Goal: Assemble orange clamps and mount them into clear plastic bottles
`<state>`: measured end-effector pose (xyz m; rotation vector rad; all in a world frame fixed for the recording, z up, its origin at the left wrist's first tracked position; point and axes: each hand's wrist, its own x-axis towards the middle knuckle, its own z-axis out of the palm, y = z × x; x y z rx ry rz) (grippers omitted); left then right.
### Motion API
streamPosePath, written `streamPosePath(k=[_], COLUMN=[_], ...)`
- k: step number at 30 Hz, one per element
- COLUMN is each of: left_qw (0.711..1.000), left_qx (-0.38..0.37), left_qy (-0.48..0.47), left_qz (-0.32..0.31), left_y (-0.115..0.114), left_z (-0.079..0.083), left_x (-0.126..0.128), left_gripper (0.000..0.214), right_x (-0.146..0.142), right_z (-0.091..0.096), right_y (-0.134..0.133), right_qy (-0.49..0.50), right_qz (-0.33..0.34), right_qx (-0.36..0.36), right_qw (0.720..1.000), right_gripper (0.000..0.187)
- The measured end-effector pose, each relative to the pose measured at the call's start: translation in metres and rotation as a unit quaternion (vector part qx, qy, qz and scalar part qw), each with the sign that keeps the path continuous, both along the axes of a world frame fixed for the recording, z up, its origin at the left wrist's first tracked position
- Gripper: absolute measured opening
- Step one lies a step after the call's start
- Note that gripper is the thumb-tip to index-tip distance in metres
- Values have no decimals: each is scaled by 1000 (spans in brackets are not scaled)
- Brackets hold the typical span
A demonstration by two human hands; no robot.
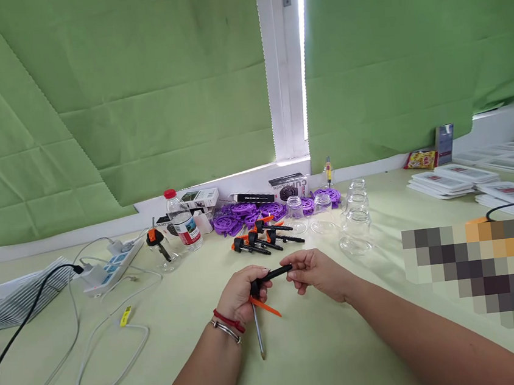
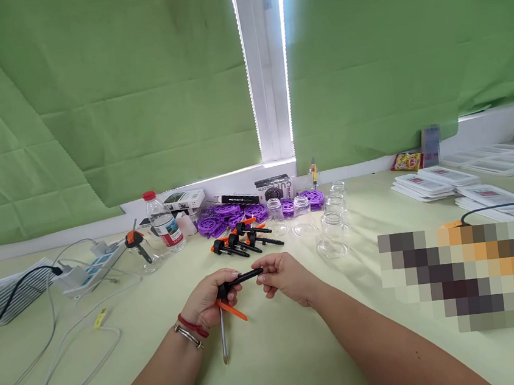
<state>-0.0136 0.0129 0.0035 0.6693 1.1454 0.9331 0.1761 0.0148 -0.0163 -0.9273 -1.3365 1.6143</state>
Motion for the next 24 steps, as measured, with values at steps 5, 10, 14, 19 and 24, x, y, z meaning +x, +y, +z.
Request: streamPosePath(k=[5, 10, 14, 19, 24], left_qw=[1000, 1000, 999, 983, 976], left_qx=[-8, 1, 2, 29, 65], left_qy=[-2, 2, -2, -30, -77], left_qz=[-26, -13, 37, 179, 194], left_y=[0, 1, 1, -2, -1], left_z=[-2, -2, 0, 5, 2], left_x=[-2, -1, 1, 3, 1], left_gripper=[9, 13, 25, 31, 11], right_x=[-3, -1, -1, -3, -2], right_z=[-3, 0, 0, 0, 1], right_y=[2, 6, 6, 4, 4], right_qy=[-47, -49, -43, -34, -26], right_qz=[-52, -92, -95, -98, -97], right_qx=[12, -13, -20, -18, -17], right_qw=[997, 995, 994, 994, 995], right_gripper=[25, 20, 21, 23, 24])
